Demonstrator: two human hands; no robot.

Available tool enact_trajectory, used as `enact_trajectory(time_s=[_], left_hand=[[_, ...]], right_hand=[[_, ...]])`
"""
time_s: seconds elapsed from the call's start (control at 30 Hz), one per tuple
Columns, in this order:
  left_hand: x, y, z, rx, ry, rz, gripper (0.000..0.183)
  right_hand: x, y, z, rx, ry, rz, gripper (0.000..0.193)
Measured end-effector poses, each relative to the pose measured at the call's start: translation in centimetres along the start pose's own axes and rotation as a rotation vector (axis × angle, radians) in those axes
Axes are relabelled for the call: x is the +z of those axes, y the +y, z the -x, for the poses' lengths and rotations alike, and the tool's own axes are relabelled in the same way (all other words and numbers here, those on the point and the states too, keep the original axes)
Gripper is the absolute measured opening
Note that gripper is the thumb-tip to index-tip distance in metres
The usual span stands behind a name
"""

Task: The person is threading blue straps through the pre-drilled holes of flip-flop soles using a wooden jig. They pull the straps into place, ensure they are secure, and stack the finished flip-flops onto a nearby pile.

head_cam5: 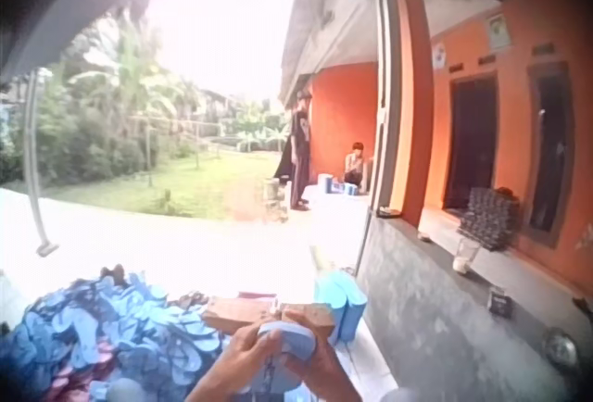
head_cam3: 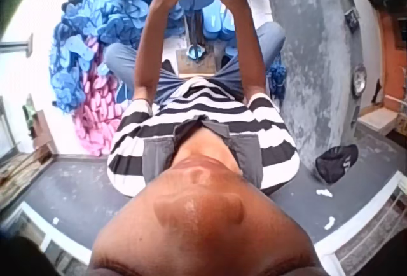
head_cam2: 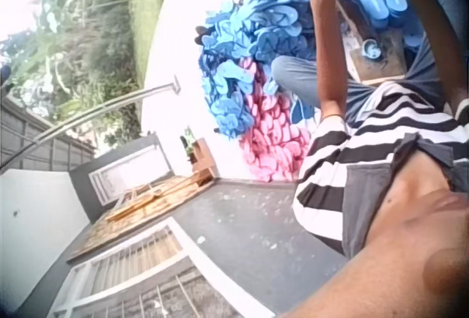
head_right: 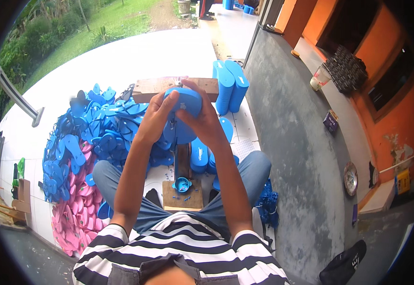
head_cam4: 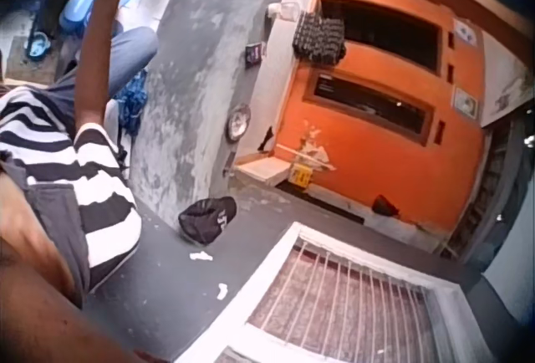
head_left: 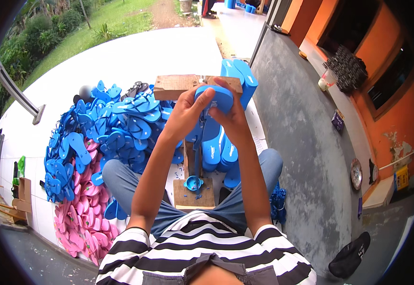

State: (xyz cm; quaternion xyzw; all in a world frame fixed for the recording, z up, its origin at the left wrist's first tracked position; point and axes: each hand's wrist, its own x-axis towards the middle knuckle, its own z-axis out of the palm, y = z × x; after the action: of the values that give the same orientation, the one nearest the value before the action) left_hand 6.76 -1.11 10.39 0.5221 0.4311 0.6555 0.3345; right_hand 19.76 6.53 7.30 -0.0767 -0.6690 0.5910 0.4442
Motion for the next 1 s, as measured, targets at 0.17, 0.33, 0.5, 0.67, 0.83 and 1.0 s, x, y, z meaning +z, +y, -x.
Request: enact_trajectory(time_s=[0.17, 0.33, 0.5, 0.67, 0.83, 1.0], left_hand=[[0.5, -0.4, 1.0, 0.056, 0.154, -0.021, 0.04], [1.6, 0.6, 5.5, 0.001, 0.205, -0.131, 0.036], [3.0, 0.3, 15.4, -0.078, 0.156, -0.06, 0.033], [-0.1, -8.6, 16.2, -0.678, 0.218, -0.015, 0.041], [-2.7, -12.3, 16.0, -0.662, 0.179, -0.225, 0.048], [-3.9, -13.8, 15.8, -0.501, 0.268, -0.31, 0.035]], right_hand=[[1.7, 0.4, -0.4, 0.047, 0.14, 0.103, 0.037], [4.2, -1.2, 4.0, 0.065, 0.251, 0.098, 0.031], [5.4, -3.9, 14.1, 0.119, 0.09, 0.272, 0.048], [5.7, 2.9, 15.7, 0.385, 0.224, 0.74, 0.047], [6.0, 4.7, 16.2, 0.62, -0.299, 0.876, 0.028], [6.2, 6.5, 16.3, 0.366, -0.224, 0.756, 0.018]])
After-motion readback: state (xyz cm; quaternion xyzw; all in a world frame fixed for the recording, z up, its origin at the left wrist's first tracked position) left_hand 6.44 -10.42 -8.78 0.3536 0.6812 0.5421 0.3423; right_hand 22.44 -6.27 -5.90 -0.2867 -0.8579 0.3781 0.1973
